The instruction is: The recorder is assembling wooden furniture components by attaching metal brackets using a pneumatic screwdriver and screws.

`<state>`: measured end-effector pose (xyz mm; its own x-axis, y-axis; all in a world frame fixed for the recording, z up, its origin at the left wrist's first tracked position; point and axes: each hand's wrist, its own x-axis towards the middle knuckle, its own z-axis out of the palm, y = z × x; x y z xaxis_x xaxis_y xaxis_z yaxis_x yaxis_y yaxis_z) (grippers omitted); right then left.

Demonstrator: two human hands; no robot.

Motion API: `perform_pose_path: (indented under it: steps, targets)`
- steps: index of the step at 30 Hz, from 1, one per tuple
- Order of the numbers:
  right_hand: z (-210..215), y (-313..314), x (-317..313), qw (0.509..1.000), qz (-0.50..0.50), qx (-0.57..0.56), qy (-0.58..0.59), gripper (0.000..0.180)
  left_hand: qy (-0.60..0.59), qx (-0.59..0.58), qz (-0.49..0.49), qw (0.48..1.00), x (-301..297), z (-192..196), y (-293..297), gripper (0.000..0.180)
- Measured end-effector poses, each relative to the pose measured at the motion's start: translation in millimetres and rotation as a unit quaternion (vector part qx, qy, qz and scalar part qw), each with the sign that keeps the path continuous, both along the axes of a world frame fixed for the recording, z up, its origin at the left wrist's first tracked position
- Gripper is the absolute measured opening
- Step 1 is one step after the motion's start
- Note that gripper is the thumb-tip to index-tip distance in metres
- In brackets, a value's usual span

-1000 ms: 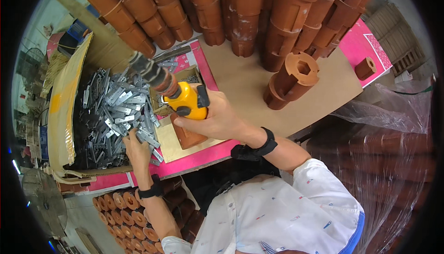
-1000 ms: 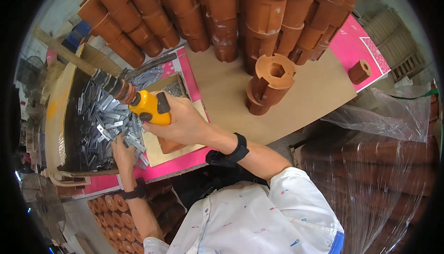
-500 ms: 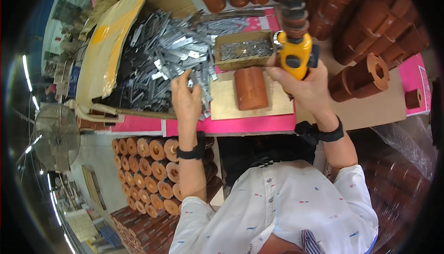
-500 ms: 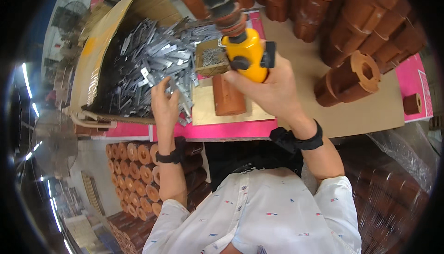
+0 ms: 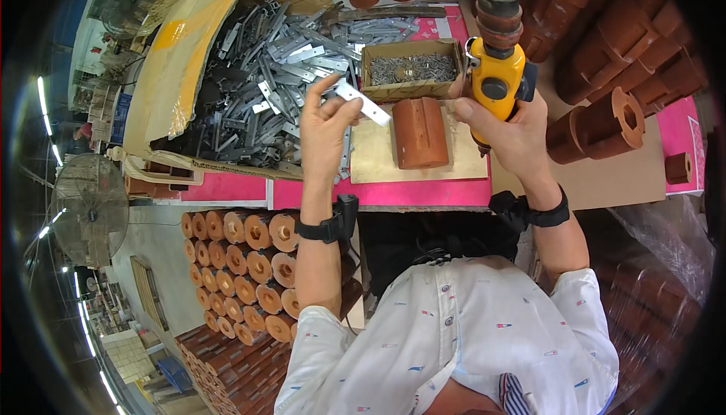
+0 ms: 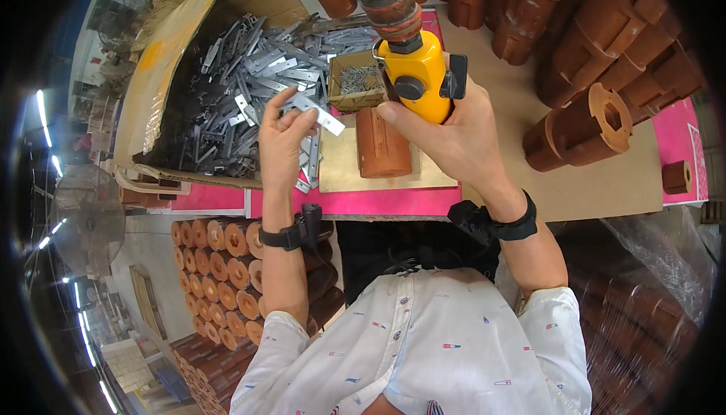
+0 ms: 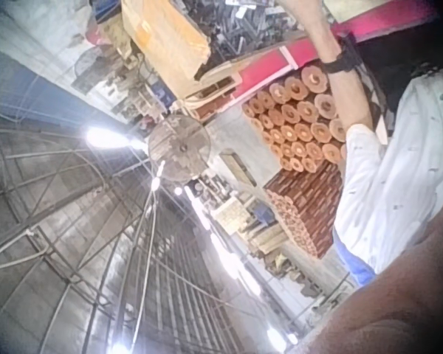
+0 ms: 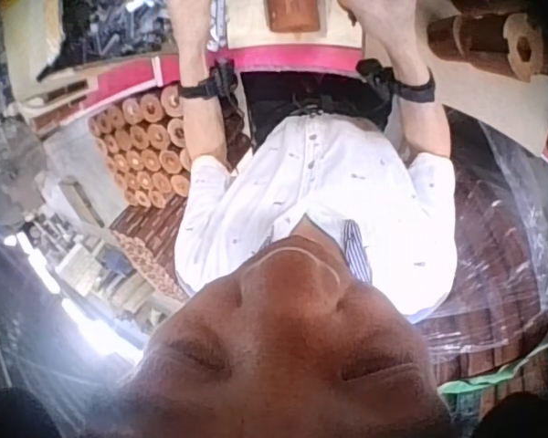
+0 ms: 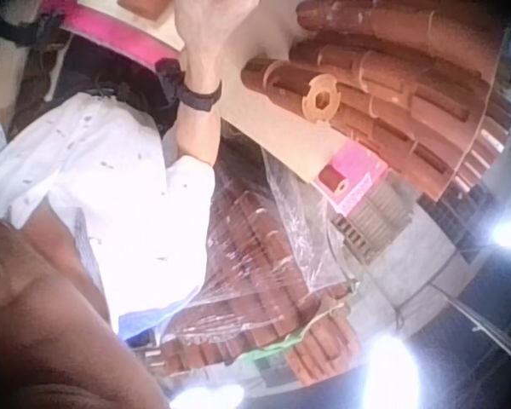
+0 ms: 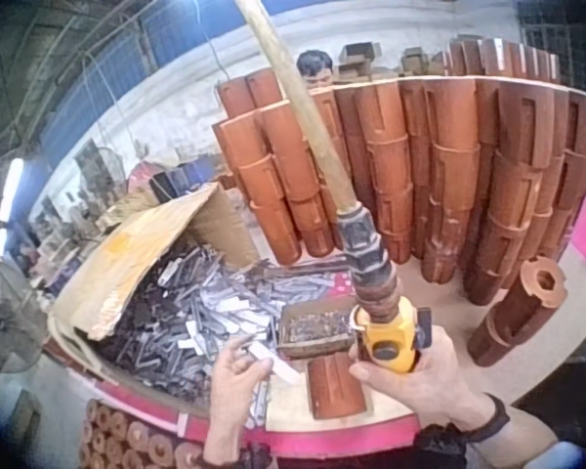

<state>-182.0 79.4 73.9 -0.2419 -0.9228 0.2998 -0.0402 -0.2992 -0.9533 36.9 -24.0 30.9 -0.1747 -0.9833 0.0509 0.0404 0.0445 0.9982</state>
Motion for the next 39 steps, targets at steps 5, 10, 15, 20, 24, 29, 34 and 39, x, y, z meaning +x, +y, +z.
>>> perform_pose_path:
  steps: [5, 10, 15, 20, 24, 29, 34, 39]
  targets:
    - [10.4, 10.6, 5.1, 1.000, -0.004, 0.012, -0.021, 0.033, -0.006, -0.008, -0.119, 0.993, -16.2, -7.4, 2.6, 0.041]
    - [-9.0, -4.8, -3.1, 0.989, -0.049, -0.122, 0.060, 0.047, -0.122, -0.030, -0.093, 0.988, -23.8, -19.8, 2.2, 0.037]
    - [-2.0, -6.7, 0.4, 0.986, -0.061, -0.132, 0.077, 0.043, -0.142, -0.113, -0.120, 0.976, -34.0, -7.6, 5.0, 0.033]
    - [3.3, -5.8, -0.6, 0.983, -0.064, -0.157, 0.068, 0.040, -0.130, -0.095, -0.178, 0.971, -37.6, 5.0, 14.4, 0.033]
    - [2.6, 2.3, -5.1, 0.993, -0.055, -0.100, 0.042, 0.045, -0.126, -0.076, -0.186, 0.971, -45.2, 8.3, 19.9, 0.037]
    - [-3.1, 3.5, 0.6, 0.989, -0.051, -0.123, 0.064, 0.046, -0.119, -0.069, -0.143, 0.980, -39.9, 0.4, 16.4, 0.042]
    - [-7.7, 2.0, 3.6, 0.989, -0.035, -0.135, 0.056, 0.047, -0.163, -0.071, -0.159, 0.971, -29.3, -11.5, 10.8, 0.045]
    - [-21.0, -12.9, -3.3, 0.991, -0.053, -0.109, 0.053, 0.046, -0.133, -0.076, -0.163, 0.975, -41.8, -15.9, -4.8, 0.041]
